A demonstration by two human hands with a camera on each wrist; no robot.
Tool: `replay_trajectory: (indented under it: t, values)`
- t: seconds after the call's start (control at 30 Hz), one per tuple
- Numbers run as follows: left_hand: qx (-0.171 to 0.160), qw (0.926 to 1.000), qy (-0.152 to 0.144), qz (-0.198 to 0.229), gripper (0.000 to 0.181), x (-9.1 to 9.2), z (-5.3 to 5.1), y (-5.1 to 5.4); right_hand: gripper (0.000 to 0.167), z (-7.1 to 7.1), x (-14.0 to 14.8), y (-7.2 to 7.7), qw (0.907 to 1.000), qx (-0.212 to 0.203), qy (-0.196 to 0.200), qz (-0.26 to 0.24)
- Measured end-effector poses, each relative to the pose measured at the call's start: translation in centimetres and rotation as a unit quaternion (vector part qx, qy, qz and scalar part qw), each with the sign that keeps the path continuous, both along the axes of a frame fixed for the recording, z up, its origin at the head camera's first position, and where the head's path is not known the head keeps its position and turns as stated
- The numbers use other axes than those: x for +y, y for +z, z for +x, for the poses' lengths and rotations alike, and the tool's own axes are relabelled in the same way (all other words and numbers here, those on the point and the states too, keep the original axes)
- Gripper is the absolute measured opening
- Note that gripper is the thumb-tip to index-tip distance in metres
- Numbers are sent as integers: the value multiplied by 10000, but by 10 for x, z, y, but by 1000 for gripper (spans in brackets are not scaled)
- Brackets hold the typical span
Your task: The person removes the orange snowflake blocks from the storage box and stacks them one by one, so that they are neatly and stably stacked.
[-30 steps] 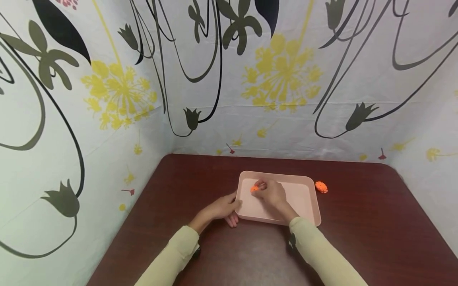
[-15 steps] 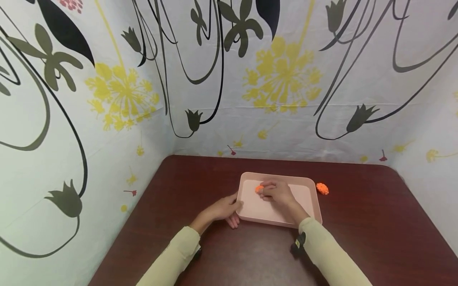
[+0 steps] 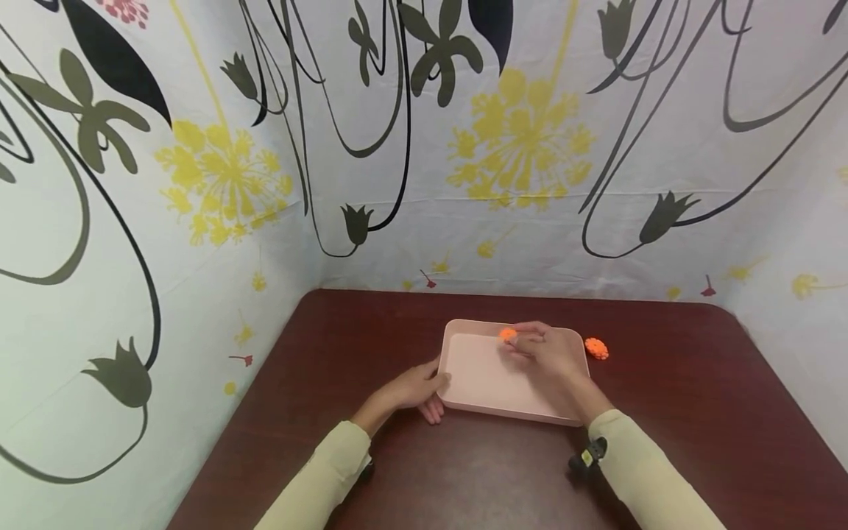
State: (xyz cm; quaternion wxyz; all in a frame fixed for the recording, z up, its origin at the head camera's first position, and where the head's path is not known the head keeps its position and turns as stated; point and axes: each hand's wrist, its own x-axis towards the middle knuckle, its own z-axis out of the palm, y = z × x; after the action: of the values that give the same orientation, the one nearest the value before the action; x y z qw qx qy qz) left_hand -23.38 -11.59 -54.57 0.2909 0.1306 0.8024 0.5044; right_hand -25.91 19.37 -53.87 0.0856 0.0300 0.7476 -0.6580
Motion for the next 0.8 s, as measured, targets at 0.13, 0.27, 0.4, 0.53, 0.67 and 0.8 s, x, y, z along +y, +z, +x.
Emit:
replay_trajectory:
  t: [0.13, 0.27, 0.4, 0.53, 0.67, 0.8]
  values:
    - [24, 10000, 41, -7, 65, -1, 1, 0, 54, -1, 18, 8, 9982, -73, -36, -596]
    - [45, 10000, 62, -17, 65, -2, 1, 0, 54, 0, 36, 14, 9936, -93, -67, -1125]
    - [26, 10000, 65, 8, 66, -2, 1, 0, 50, 6, 57, 21, 9920, 33, -152, -1253]
    - [12, 10000, 54, 19, 66, -1, 1, 0, 50, 12, 80, 25, 9926, 180, -284, -1171]
    - [-5, 10000, 39, 7, 66, 0, 1, 0, 45, 16, 99, 23, 9948, 174, -569, -829]
    - [-8, 10000, 36, 11, 66, 0, 1, 0, 38, 20, 115, 16, 9950, 133, -758, -642]
